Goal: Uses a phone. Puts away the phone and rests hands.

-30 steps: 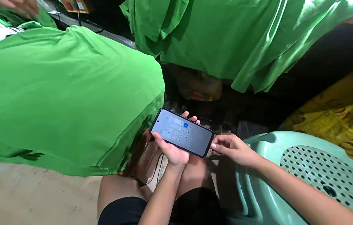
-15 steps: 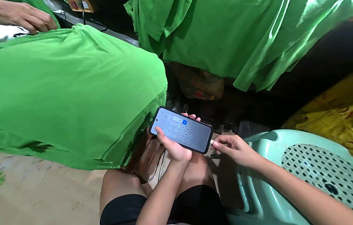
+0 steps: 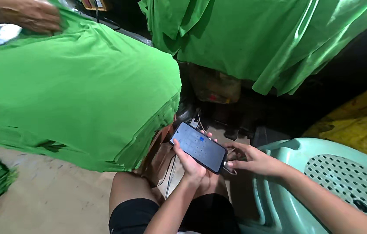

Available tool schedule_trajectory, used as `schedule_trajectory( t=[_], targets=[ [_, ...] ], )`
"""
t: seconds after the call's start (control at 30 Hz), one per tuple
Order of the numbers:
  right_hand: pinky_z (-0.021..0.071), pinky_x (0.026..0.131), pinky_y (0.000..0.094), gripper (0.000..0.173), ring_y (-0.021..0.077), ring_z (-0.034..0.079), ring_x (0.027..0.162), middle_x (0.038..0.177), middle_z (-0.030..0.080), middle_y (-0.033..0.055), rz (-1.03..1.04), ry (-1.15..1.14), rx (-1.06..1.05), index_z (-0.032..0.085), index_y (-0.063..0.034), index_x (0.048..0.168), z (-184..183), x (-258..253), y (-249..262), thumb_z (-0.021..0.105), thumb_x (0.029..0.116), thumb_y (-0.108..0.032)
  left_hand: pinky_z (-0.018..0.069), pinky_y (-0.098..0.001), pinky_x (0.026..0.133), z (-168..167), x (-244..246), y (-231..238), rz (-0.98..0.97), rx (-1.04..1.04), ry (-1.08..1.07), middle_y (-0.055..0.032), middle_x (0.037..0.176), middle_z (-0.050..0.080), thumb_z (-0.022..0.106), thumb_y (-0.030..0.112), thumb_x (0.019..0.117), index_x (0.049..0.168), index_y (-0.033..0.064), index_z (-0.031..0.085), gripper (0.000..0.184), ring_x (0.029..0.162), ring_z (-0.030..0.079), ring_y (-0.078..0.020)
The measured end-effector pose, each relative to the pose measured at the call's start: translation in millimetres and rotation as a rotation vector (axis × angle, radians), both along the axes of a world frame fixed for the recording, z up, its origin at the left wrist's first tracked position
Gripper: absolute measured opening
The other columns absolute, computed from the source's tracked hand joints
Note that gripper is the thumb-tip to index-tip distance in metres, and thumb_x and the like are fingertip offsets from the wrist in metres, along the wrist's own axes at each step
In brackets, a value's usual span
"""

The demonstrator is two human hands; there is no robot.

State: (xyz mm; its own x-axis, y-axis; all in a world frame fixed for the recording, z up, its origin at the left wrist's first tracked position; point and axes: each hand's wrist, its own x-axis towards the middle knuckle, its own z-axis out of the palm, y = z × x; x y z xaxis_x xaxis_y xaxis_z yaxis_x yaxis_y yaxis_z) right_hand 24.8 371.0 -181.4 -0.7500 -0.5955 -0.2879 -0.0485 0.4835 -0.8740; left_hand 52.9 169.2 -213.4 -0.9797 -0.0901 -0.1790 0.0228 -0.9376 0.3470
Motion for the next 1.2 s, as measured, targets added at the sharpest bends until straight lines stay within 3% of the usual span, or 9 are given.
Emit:
schedule_trajectory(
  t=[0.1,0.2,0.3,0.4,0.57,0.67,0.83,1.07,1.2],
  targets=[
    [0.0568,0.087,0.0306,0.068,0.0148,0.066,0.107,0.138,0.055,0.0156,-0.116,-0.014,-0.011,0.046,0.0,0.145,-6,-3,3,0.07,0.0912,-0.034,0.0606,-0.0513,0.078,-24,9,-6,-0.027,-0.013,-0.243,-0.0148,0.098,0.071,0.01,0.073,0.0987,0.122,0.0087,0.05,0.079,0.09,0.073,-0.0329],
    [0.0572,0.085,0.0285,0.059,0.0111,0.067,0.1,0.136,0.056,0.0131,-0.217,-0.009,-0.027,0.049,-0.0002,0.142,-6,-4,3,0.065,0.0945,-0.032,0.0604,-0.0448,0.07,-48,4,-16,0.068,-0.058,-0.585,-0.0137,0.09,0.069,0.02,0.065,0.1041,0.121,0.0106,0.05,0.064,0.082,0.072,-0.029],
    [0.0583,0.086,0.0287,0.055,0.0106,0.068,0.099,0.135,0.056,0.0116,-0.253,-0.018,-0.045,0.051,-0.0004,0.139,-6,-3,1,0.064,0.0951,-0.03,0.0566,-0.0457,0.074,-80,-10,-31,0.139,-0.173,-0.784,-0.0165,0.105,0.065,0.025,0.065,0.1044,0.137,0.0123,0.046,0.065,0.091,0.067,-0.0285],
    [0.0584,0.083,0.0277,0.054,0.0087,0.067,0.096,0.134,0.058,0.0093,-0.264,-0.004,-0.042,0.053,-0.0025,0.137,-9,-4,2,0.064,0.0941,-0.032,0.0553,-0.0497,0.087,-103,-23,-47,0.185,-0.138,-0.784,-0.0192,0.127,0.062,0.024,0.065,0.1043,0.147,0.0138,0.04,0.068,0.111,0.064,-0.0318],
    [0.0577,0.079,0.0236,0.051,0.0039,0.066,0.091,0.131,0.059,0.0047,-0.273,0.001,-0.025,0.054,-0.0047,0.136,-10,-7,3,0.063,0.0949,-0.033,0.0536,-0.057,0.087,-142,-56,-70,0.385,-0.004,-0.65,-0.0193,0.12,0.063,0.014,0.07,0.1014,0.139,0.0089,0.044,0.077,0.108,0.063,-0.0348],
    [0.0577,0.08,0.0218,0.048,0.0023,0.066,0.092,0.13,0.06,0.003,-0.266,0.013,-0.028,0.055,-0.005,0.134,-10,-10,1,0.062,0.0956,-0.033,0.0418,-0.0582,0.107,-157,-65,-83,0.473,-0.093,-0.707,-0.0106,0.151,0.046,0.016,0.069,0.1024,0.154,0.0185,0.035,0.075,0.136,0.047,-0.0284],
    [0.057,0.079,0.0201,0.047,0.0014,0.066,0.091,0.128,0.061,0.0029,-0.267,0.027,-0.024,0.055,-0.0051,0.134,-9,-12,-1,0.061,0.0965,-0.033,0.0429,-0.0576,0.108,-195,-70,-113,0.436,-0.395,-0.695,-0.0122,0.156,0.042,0.015,0.061,0.1061,0.156,0.0166,0.033,0.069,0.141,0.044,-0.0289],
    [0.0566,0.077,0.0188,0.048,0.0006,0.066,0.089,0.129,0.06,0.0047,-0.26,0.037,-0.017,0.055,-0.0048,0.134,-11,-9,-1,0.061,0.0972,-0.036,0.0372,-0.0542,0.113,-185,-86,-116,0.393,-0.829,-0.995,-0.0274,0.151,0.045,0.025,0.042,0.1127,0.149,-0.0057,0.04,0.062,0.141,0.043,-0.0363],
    [0.0577,0.078,0.0198,0.049,0.0013,0.067,0.09,0.128,0.062,0.0034,-0.261,0.037,-0.022,0.055,-0.0058,0.134,-11,-11,1,0.061,0.0972,-0.037,0.038,-0.0416,0.114,-212,-105,-133,0.276,-1.199,-1.075,-0.0224,0.154,0.044,0.036,0.023,0.1121,0.151,-0.0056,0.038,0.048,0.142,0.045,-0.0282]
  ],
)
